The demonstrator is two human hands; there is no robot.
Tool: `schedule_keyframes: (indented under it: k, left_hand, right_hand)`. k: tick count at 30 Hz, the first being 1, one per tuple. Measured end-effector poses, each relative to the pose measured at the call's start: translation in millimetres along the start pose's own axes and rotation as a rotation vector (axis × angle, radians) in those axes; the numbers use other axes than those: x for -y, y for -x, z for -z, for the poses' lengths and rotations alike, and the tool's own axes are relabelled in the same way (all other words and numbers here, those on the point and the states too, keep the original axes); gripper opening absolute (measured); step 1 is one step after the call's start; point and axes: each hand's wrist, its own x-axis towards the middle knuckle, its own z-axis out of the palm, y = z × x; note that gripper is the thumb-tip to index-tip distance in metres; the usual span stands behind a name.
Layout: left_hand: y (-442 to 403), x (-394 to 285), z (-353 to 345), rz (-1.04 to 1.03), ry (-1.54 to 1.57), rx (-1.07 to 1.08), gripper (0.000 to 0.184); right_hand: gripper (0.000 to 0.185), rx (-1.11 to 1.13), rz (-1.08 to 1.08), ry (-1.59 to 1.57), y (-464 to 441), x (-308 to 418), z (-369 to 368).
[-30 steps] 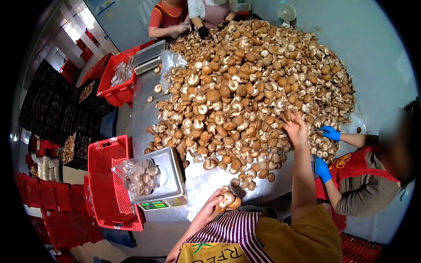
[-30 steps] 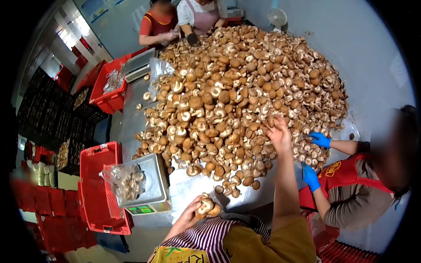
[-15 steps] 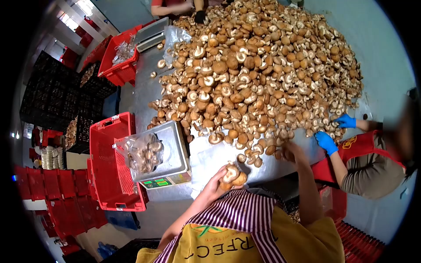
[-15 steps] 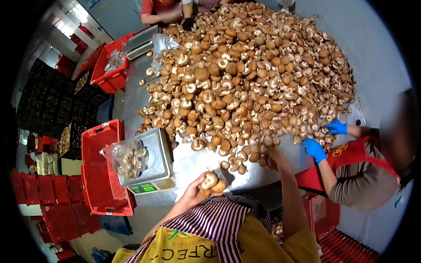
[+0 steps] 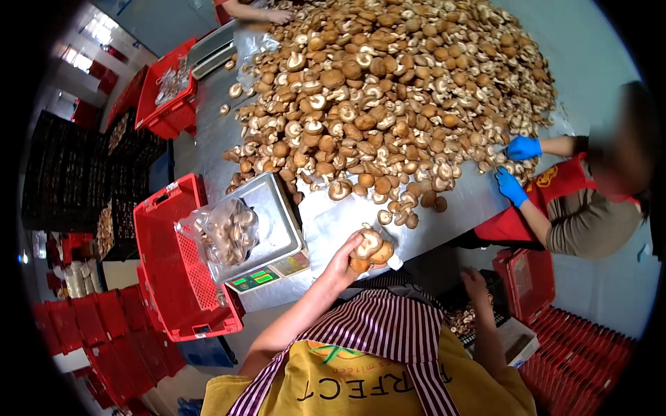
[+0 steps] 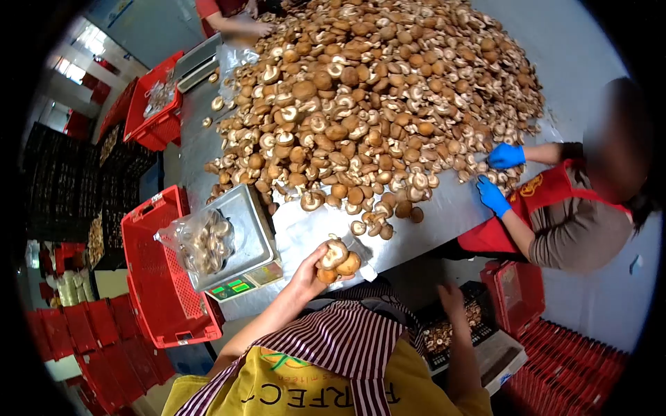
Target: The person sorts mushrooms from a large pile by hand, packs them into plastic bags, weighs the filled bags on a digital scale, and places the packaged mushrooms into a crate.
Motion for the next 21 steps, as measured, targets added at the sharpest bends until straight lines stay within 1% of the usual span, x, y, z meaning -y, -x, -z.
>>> schedule_keyframes:
  k: [1,2,3,5,6,7,8,9,10,11,12,13,14,15,16,17,18,19,20,21]
  left_hand:
    - [1.6,4.3,-2.1,-0.023,-0.083,0.015,0.053]
    - [3.5,6.7,-6.3,-0.044,-0.153,0.055,0.053]
    - [4.3,11.8,-9.5,-0.09,-0.227,0.052,0.053]
    - [10.0,20.2,-20.8,-0.161,-0.382,0.052,0.051]
    - [11.7,23.1,-26.9,-0.191,-0.54,0.071,0.049]
    - [11.8,34.4,-26.7,-0.316,-0.722,0.075,0.049]
    - [15.1,41.9,-28.8,-0.443,-0.901,0.079,0.048]
    - [18.6,40.6,-34.1,-0.673,-1.242,0.111,0.05]
    - [17.0,46.5,-30.5,-0.847,-1.505,0.136,0.056]
    - [18.8,51.2,-34.5,-0.894,-1.573,0.185,0.056]
    - [19.9,56.2,-39.3,-0.941,-1.64,0.234,0.056]
    - [19.1,62.2,-41.8,-0.94,-1.643,0.24,0.056]
    - [17.6,69.3,-44.8,-0.92,-1.721,0.289,0.059]
    - [15.6,77.6,-48.3,-0.9,-1.796,0.34,0.063]
    - [12.1,87.5,-51.5,-0.901,-1.793,0.348,0.063]
    - [8.0,98.9,-54.2,-0.835,-1.763,0.496,0.063]
    - [4.6,111.0,-56.8,-0.765,-1.727,0.641,0.064]
    - [2.4,124.0,-59.4,-0.645,-1.753,0.756,0.071]
    - [2.9,137.9,-63.5,-0.644,-1.748,0.764,0.071]
    - [6.0,150.4,-69.1,-0.635,-1.783,0.868,0.074]
  right_hand:
    - [0.049,0.078,-0.07,-0.111,8.9,75.6,-20.9]
    - [0.054,0.315,-0.186,-0.555,16.0,137.3,-37.9]
    - [0.058,0.509,-0.232,-0.859,18.1,168.5,-57.9]
    - [0.058,0.717,-0.246,-1.22,40.0,223.1,-93.4]
    - [0.058,0.708,-0.238,-1.23,47.8,233.2,-110.3]
    - [0.054,0.574,0.275,-0.402,54.5,240.6,-124.4]
    - [0.05,0.357,0.709,0.45,59.9,245.6,-134.5]
    - [0.047,0.336,0.681,0.436,62.0,241.8,-137.9]
    - [0.043,0.316,0.652,0.422,64.1,237.9,-141.3]
    - [0.042,0.429,0.495,-0.182,62.1,216.9,-143.1]
    - [0.041,0.413,0.426,-0.372,64.8,198.8,-147.2]
    - [0.04,0.39,0.363,-0.574,67.4,180.6,-151.4]
    - [0.039,0.358,0.312,-0.769,69.9,162.1,-155.8]
    - [0.042,0.415,0.205,-1.167,70.6,135.8,-148.6]
    - [0.045,0.464,0.085,-1.562,73.8,118.1,-141.4]
    - [0.044,0.366,-0.097,-1.713,88.5,118.2,-127.9]
    - [0.044,0.357,-0.096,-1.712,103.3,118.7,-115.1]
    - [0.044,0.269,-0.089,-1.744,118.8,118.7,-102.2]
    - [0.044,0.181,-0.082,-1.773,133.2,117.8,-89.5]
    - [0.044,0.094,-0.073,-1.801,146.0,115.0,-77.8]
